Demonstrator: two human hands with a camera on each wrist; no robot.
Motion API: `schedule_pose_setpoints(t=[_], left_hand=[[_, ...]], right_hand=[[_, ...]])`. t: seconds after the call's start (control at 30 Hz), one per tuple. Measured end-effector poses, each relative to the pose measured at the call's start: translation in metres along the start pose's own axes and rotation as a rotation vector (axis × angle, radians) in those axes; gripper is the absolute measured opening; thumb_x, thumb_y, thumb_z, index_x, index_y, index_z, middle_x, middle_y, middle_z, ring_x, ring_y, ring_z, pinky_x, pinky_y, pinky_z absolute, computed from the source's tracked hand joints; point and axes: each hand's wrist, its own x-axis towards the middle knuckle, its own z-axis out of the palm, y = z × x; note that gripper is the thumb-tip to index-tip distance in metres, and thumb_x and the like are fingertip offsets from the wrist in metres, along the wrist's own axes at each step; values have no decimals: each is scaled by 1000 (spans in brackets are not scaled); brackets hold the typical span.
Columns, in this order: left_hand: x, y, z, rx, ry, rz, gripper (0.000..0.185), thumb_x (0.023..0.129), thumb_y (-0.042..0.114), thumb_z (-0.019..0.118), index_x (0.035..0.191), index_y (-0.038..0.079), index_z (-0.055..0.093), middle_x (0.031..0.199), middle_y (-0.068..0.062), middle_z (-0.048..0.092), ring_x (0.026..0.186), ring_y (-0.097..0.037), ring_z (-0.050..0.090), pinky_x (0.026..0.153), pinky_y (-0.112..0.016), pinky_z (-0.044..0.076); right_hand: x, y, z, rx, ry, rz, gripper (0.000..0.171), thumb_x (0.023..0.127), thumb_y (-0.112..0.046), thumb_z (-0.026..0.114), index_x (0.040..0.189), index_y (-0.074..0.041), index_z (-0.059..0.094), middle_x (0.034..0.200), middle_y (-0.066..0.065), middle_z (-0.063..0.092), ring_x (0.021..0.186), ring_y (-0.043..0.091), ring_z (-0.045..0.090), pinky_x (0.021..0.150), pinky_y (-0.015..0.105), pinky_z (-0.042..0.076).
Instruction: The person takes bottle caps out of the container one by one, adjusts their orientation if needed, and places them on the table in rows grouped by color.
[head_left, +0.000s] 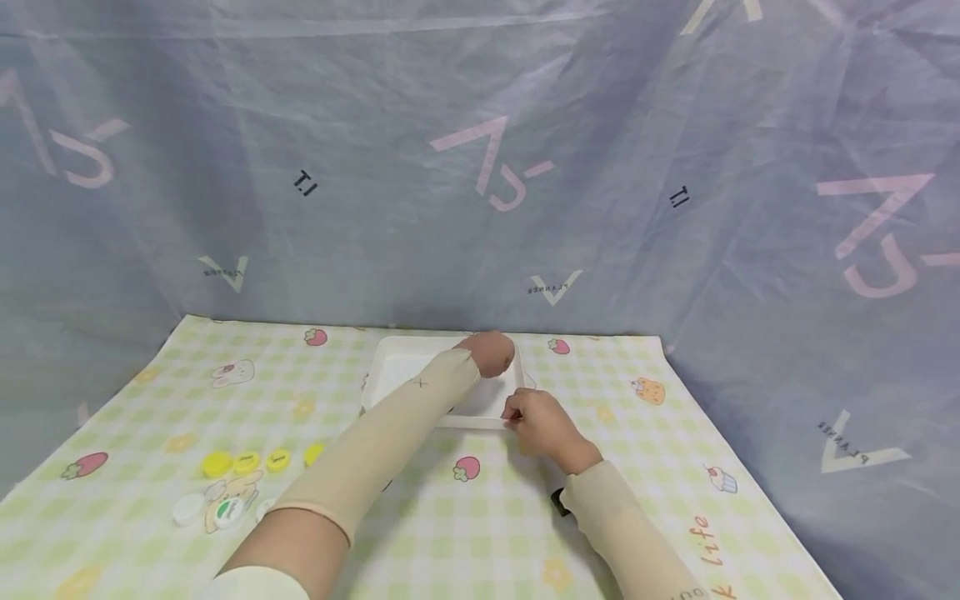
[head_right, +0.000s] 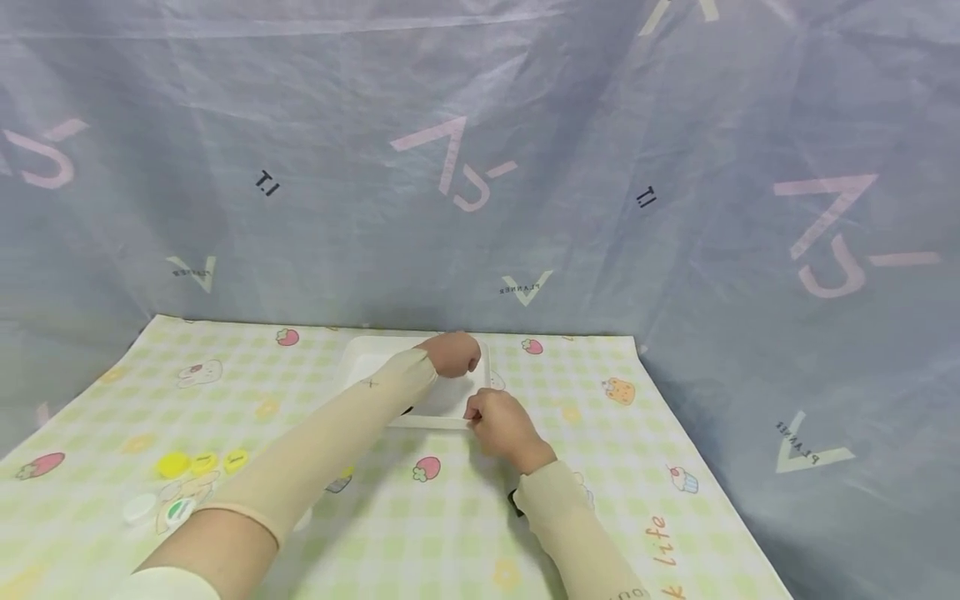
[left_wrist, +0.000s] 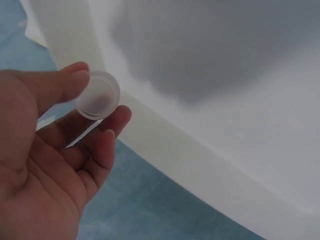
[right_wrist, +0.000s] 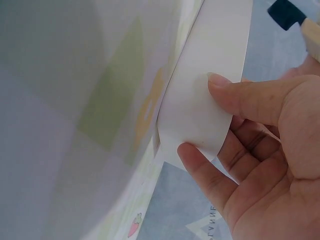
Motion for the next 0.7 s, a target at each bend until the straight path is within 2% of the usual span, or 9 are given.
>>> schedule_pose_setpoints(t=[0.07, 0.13, 0.23, 0.3, 0.37, 0.43, 0.47, 0.6, 0.7], left_hand=[[-3, -1, -3, -39, 6, 16, 46, 96, 0, 48, 56, 18, 35, 56, 2, 21, 55, -13, 15, 52, -27, 23], [-9, -1, -9, -64, 24, 44, 44, 95, -1, 48, 56, 20, 42, 55, 5, 28, 53, -12, 19, 52, -26, 26], [-20, 1, -19, -70, 64, 86, 39, 96, 7, 58, 60, 19, 54, 55, 7, 39, 52, -9, 26, 54, -25, 32], [-26, 0, -27, -70, 90, 118, 28, 96, 15, 64, 68, 18, 66, 63, 7, 55, 54, -8, 42, 59, -24, 41], [-32, -2, -35, -81, 103, 135, 20, 95, 20, 68, 75, 17, 71, 73, 5, 63, 61, -9, 51, 64, -26, 46], [-40, -5, -43, -104, 126, 148, 13, 95, 18, 68, 83, 19, 73, 89, 4, 69, 75, -10, 59, 70, -27, 49], [-45, -6, -46, -118, 136, 154, 11, 95, 16, 67, 87, 19, 73, 97, 4, 70, 82, -12, 61, 74, -29, 50], [-77, -7, -54, -172, 180, 172, 15, 94, 8, 61, 89, 19, 70, 101, 5, 68, 87, -12, 58, 78, -30, 48], [-105, -7, -55, -206, 201, 204, 16, 91, 3, 58, 96, 15, 69, 104, 2, 68, 92, -16, 59, 83, -31, 48]], right_hand=[[0, 0, 0, 3, -2, 1, 22, 79, 5, 75, 72, -14, 70, 73, -7, 59, 71, 12, 62, 69, 26, 53], [0, 0, -1, 7, -7, 6, 22, 80, 5, 75, 72, -14, 70, 74, -7, 60, 72, 12, 62, 69, 26, 53], [0, 0, -2, 12, -18, 17, 21, 81, 5, 74, 73, -14, 70, 75, -6, 60, 72, 11, 62, 69, 26, 53], [0, 0, -4, 16, -29, 25, 20, 82, 5, 74, 74, -13, 71, 76, -6, 61, 73, 12, 63, 70, 27, 53], [0, 0, -5, 19, -33, 31, 19, 83, 5, 73, 74, -12, 71, 76, -5, 61, 73, 12, 63, 71, 28, 54], [0, 1, -7, 25, -32, 37, 19, 83, 5, 73, 75, -12, 71, 77, -5, 61, 74, 12, 63, 72, 30, 54], [0, 1, -7, 29, -26, 35, 18, 82, 5, 74, 75, -11, 71, 77, -5, 61, 74, 12, 63, 72, 31, 54], [-1, 2, -4, 36, -7, 7, 18, 80, 7, 73, 74, -9, 71, 76, -4, 61, 71, 12, 61, 70, 31, 54], [1, 1, -3, 40, -3, -1, 18, 80, 8, 74, 74, -8, 71, 74, -4, 61, 71, 12, 61, 69, 31, 54]])
